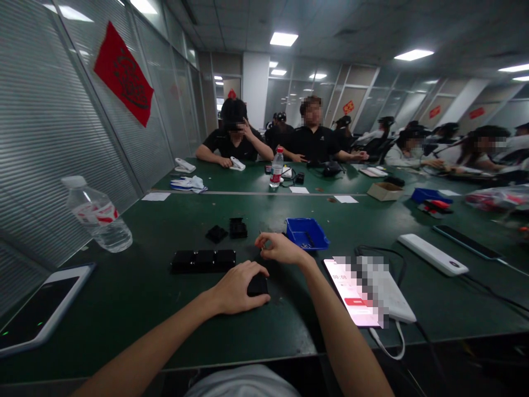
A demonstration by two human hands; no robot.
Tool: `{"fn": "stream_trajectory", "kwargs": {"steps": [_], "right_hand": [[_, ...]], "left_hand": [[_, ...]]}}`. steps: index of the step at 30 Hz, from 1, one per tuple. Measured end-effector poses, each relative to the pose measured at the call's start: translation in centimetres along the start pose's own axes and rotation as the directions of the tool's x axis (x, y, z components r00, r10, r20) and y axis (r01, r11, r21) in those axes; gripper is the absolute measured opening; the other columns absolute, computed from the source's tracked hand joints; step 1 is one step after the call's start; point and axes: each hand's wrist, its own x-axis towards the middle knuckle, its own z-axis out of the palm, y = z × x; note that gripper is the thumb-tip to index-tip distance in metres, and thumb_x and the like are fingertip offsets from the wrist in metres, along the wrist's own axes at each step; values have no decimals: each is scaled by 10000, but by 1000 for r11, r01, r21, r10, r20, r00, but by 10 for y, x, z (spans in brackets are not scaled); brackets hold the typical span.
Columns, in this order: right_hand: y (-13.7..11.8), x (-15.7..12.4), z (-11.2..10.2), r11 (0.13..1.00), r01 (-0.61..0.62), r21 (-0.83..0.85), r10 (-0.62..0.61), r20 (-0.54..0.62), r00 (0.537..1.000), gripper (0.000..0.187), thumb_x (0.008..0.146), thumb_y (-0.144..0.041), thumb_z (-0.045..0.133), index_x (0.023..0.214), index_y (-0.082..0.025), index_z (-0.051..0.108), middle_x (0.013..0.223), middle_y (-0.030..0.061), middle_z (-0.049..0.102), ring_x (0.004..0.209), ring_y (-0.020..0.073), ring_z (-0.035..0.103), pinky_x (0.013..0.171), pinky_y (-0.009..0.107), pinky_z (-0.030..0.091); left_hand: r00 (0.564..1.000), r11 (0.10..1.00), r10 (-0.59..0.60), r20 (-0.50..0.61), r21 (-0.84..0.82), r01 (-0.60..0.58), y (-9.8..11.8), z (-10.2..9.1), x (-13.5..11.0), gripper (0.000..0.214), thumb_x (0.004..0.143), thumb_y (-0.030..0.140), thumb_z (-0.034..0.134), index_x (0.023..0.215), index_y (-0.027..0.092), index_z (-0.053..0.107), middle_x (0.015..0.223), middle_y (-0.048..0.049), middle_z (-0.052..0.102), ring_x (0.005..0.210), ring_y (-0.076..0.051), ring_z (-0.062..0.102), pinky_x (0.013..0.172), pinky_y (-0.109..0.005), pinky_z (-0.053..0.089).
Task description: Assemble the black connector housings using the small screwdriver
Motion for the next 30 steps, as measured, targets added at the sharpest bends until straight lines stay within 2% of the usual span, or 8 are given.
{"fn": "stream_trajectory", "kwargs": {"steps": [7,16,20,22,25,28,30], "right_hand": [[-2,-2,-2,998,-41,-37,43,57,997,322,779,-28,609,1073,-146,664,1045,49,690,561,84,651,563,211,479],[0,-2,-3,988,-90,-125,96,44,994,395,730,10,603,1080,-151,691,1053,71,720,518,87,629,512,210,471],[-1,-3,-4,988,-97,-121,103,39,994,381,751,2,594,1090,-139,691,1055,84,722,532,94,626,512,214,459],[-2,-3,-5,990,-76,-118,74,-21,997,321,779,-22,596,1058,-144,700,1010,73,730,581,109,643,558,220,465],[-2,-2,-10,992,-32,-122,5,-209,978,215,811,-62,606,966,-160,717,929,59,738,739,156,673,675,241,476],[-1,-1,-18,998,-18,-57,-8,-420,907,145,830,-133,602,906,-165,721,910,56,738,736,162,644,690,260,469],[0,-3,-26,1000,-9,26,23,-576,817,162,843,-202,589,934,-163,718,921,59,736,671,157,611,650,269,469]], "left_hand": [[1000,1000,10,-14,3,-10,1,0,0,357,811,329,774,1117,223,624,1115,-53,695,1031,-264,649,941,-403,510],[1000,1000,6,-7,0,-6,0,-1,0,354,814,332,771,1115,220,622,1113,-52,691,1035,-266,647,943,-405,507],[1000,1000,10,-10,4,-10,0,0,0,348,811,334,773,1104,222,624,1106,-51,694,1029,-264,646,941,-400,509],[1000,1000,9,-10,3,-9,0,0,0,349,809,331,775,1103,220,623,1102,-50,693,1027,-263,647,940,-399,509],[1000,1000,9,-12,2,-9,0,0,0,351,808,326,776,1104,220,620,1098,-49,689,1026,-264,647,933,-395,512],[1000,1000,9,-9,3,-9,0,0,0,350,815,336,770,1106,222,613,1088,-49,684,1017,-263,646,923,-393,515],[1000,1000,7,-7,3,-7,0,0,0,354,815,343,771,1105,222,608,1084,-51,680,1009,-261,646,922,-393,515]]}}
